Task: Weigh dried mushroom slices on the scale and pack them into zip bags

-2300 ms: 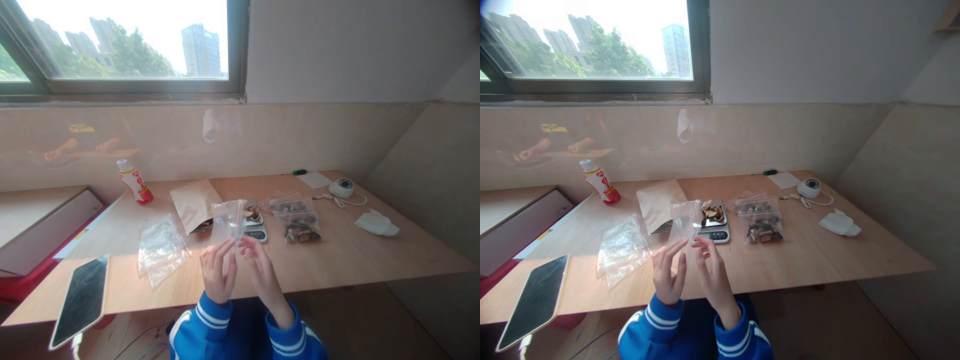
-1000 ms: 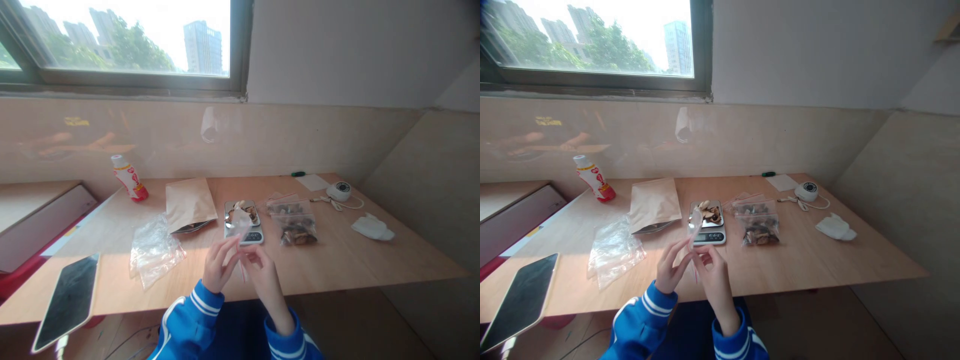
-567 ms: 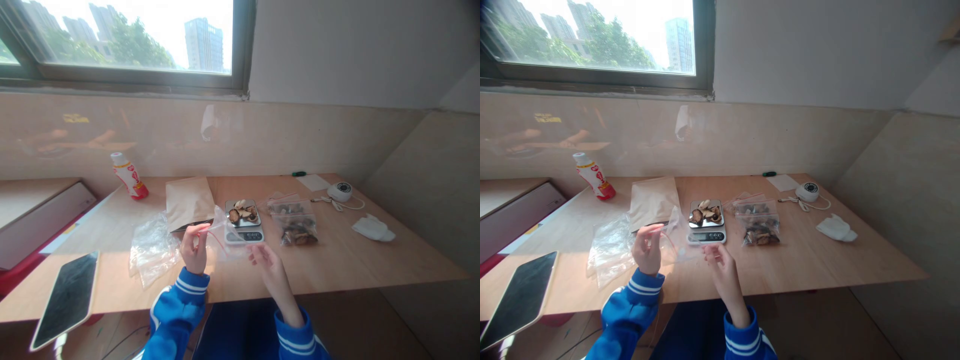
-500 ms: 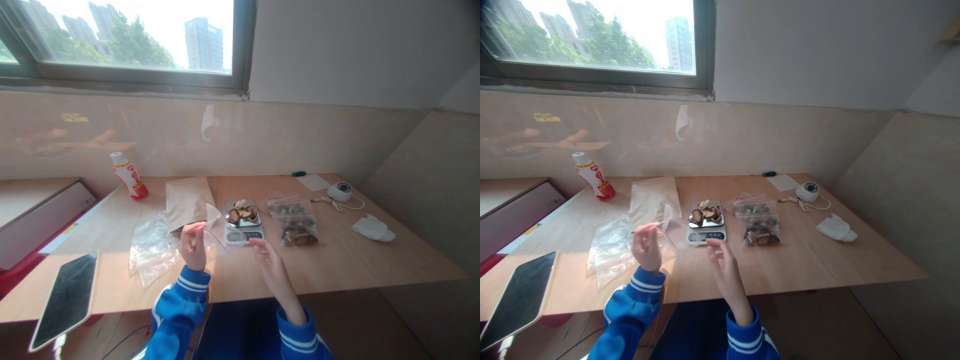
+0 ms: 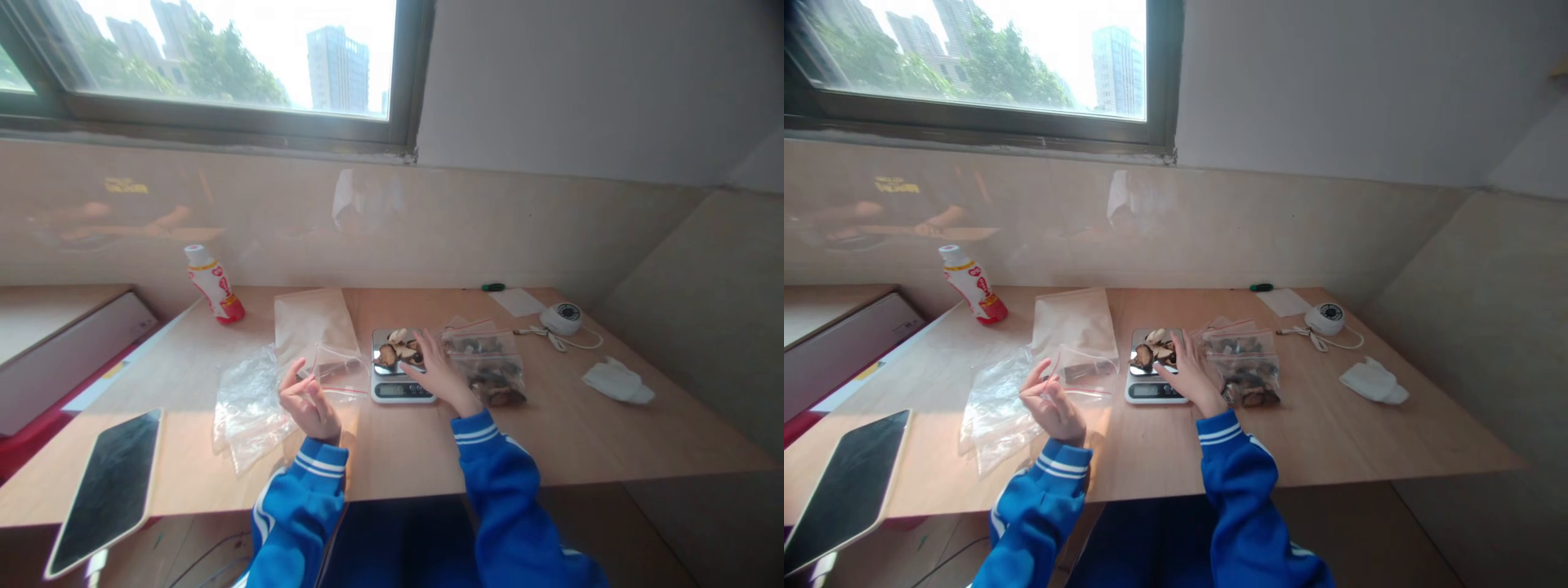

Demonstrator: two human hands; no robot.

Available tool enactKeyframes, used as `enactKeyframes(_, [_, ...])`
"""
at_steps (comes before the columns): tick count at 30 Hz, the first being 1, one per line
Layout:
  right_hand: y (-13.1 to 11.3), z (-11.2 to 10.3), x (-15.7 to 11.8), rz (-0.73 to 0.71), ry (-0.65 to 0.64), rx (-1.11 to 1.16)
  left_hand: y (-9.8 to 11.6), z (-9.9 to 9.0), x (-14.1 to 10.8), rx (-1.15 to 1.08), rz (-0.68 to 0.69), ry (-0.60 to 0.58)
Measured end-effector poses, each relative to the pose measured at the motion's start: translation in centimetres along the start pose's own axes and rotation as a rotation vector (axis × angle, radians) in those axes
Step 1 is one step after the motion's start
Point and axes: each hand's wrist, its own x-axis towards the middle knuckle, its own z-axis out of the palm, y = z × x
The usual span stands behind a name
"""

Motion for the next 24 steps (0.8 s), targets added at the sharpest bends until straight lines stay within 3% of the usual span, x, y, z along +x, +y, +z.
enactKeyframes(7, [0.0,1.2,0.5,-0.072,0.053,0.027,0.5,0.1,-0.2,-0.132,-0.051,-0.089])
enactKeyframes(21, [-0.3,1.2,0.7,-0.114,0.193,-0.104,0.8,0.2,0.0,-0.179,-0.062,-0.099])
enactKeyframes(24, [-0.1,1.4,0.8,-0.129,0.208,-0.098,0.6,0.4,-0.1,-0.208,-0.075,-0.056])
